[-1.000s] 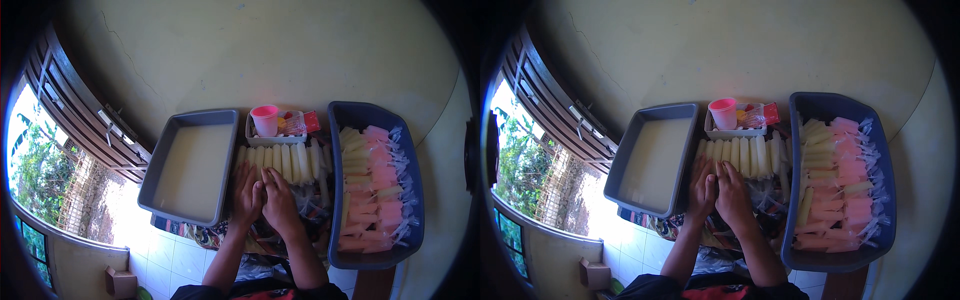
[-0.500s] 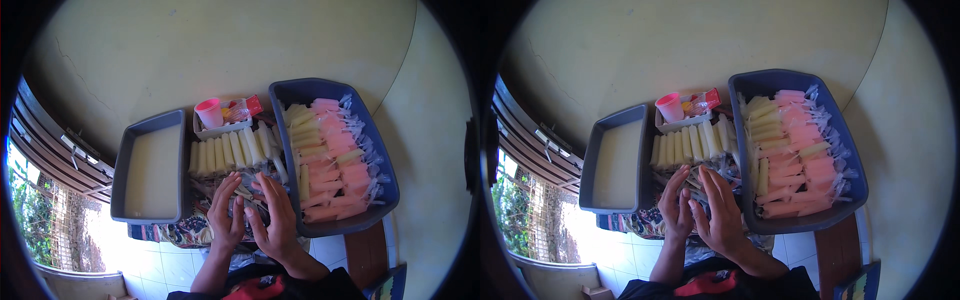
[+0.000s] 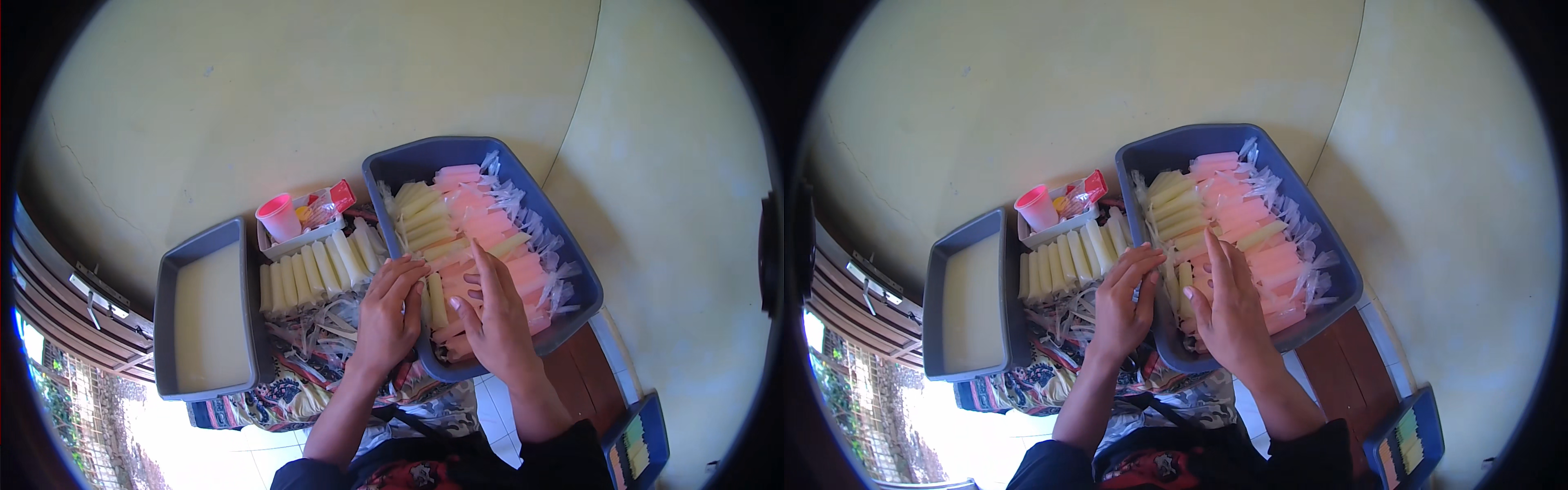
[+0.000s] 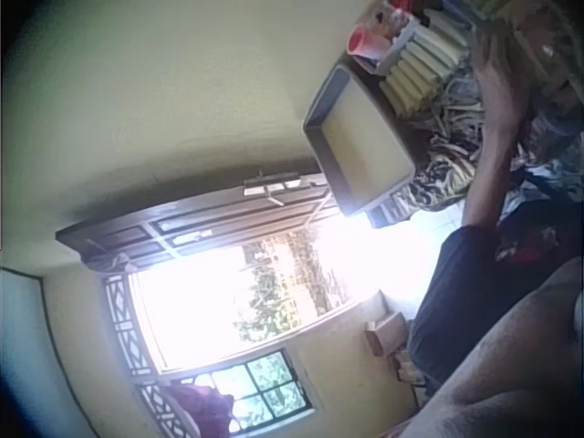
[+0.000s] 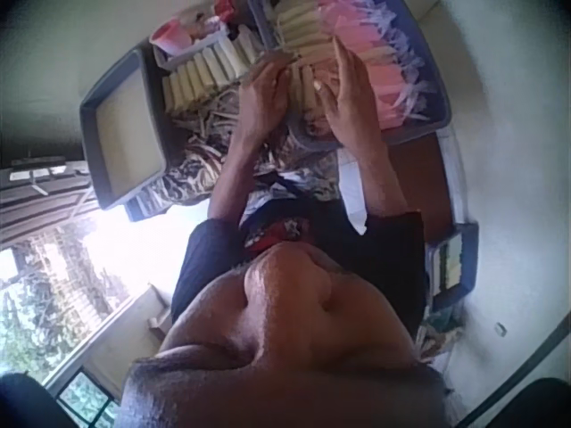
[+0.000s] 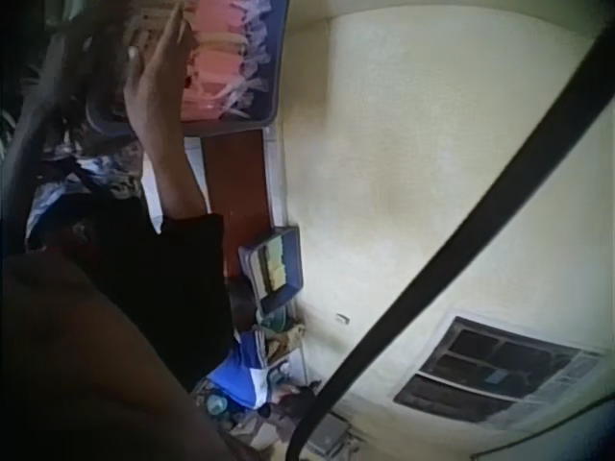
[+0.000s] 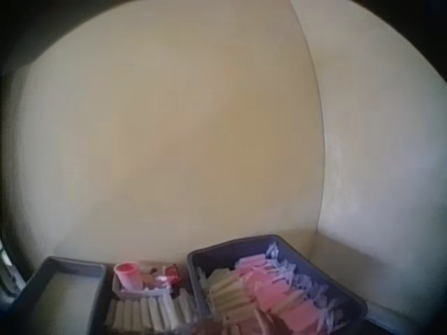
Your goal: The person picks up filled ice candy plastic tubes one at a time and uses a tool to seal the ends, then organizes the finished tubes in a container.
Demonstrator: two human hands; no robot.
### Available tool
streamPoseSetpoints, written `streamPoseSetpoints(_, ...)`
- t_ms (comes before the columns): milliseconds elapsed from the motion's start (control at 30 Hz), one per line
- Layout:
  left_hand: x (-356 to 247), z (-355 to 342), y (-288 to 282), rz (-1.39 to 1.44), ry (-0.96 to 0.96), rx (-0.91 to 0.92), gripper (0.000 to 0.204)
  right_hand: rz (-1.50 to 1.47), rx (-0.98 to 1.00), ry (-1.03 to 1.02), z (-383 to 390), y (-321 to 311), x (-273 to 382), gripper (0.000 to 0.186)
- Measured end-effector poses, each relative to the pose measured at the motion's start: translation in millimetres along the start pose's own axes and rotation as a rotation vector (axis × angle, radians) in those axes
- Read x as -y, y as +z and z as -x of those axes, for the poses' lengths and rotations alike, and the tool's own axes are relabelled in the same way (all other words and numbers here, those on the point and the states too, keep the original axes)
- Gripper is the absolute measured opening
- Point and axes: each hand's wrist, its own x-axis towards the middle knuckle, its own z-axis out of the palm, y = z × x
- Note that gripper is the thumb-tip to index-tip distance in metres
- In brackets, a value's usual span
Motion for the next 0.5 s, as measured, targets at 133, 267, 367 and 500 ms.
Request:
streamPoseSetpoints(133, 10.7, -18.6, 15.7, -0.040, 0.008, 0.065, 0.022, 0.051, 0.091, 0.014, -9.0, -10.0, -29.5, 0.082)
streamPoseSetpoints(267, 12.8, -36.5, 29.8, -0.044, -0.017, 0.178, 0.021, 0.121, 0.220, 0.040, -21.0, -31.3, -49.7, 0.081)
streamPoseSetpoints(367, 13.0, -53.9, 43.7, -0.035, 0.010, 0.267, 0.022, 0.253, 0.245, 0.007, -38.6, -44.7, -84.1, 0.079)
streamPoseSetpoints(500, 13.4, -75.8, 61.2, 0.035, -0.020, 0.383, 0.027, 0.339, 0.277, -0.014, -58.8, -58.9, -136.4, 0.077)
